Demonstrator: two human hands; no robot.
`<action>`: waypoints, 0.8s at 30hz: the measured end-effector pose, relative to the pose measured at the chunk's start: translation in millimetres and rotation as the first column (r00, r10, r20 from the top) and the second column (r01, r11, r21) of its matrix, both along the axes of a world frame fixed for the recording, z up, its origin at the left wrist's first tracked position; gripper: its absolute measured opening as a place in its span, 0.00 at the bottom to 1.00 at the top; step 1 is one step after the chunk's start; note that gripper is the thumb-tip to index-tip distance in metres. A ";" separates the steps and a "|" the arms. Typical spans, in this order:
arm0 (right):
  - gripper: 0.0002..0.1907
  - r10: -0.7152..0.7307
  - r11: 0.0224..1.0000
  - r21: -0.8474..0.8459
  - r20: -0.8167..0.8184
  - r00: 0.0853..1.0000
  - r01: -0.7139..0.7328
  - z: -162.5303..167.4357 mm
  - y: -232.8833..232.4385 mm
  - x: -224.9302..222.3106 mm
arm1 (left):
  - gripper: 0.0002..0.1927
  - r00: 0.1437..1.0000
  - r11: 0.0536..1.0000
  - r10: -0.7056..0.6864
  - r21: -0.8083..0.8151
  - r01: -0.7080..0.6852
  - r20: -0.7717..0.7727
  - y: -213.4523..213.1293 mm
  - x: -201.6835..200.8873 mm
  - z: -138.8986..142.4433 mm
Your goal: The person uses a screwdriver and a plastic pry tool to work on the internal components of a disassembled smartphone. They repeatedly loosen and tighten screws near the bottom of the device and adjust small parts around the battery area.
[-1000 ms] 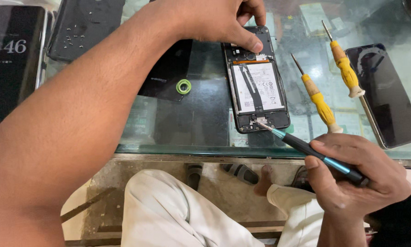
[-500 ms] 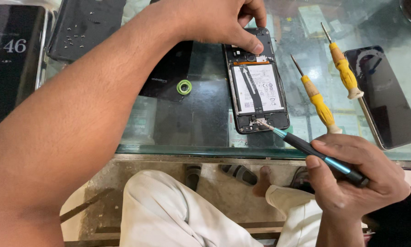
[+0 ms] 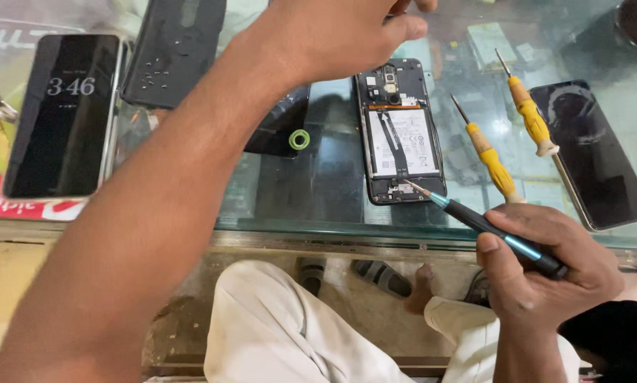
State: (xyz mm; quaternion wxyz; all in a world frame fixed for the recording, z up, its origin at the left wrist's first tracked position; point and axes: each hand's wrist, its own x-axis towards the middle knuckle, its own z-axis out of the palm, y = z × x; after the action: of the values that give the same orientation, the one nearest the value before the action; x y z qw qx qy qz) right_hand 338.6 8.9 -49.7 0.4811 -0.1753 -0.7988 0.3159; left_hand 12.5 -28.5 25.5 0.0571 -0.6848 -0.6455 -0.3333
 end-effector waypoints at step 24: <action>0.11 -0.004 1.000 -0.026 -0.004 1.000 0.004 -0.7 0.8 -1.1 | 0.08 0.645 0.998 0.047 -0.013 -0.057 0.763 -102.7 119.9 -34.6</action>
State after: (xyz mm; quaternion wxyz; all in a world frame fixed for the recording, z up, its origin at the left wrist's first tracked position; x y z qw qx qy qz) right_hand 337.5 9.7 -50.3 0.4810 -0.1826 -0.7932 0.3258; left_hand 132.3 -131.3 -9.1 -0.2061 -0.4621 -0.6269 -0.5924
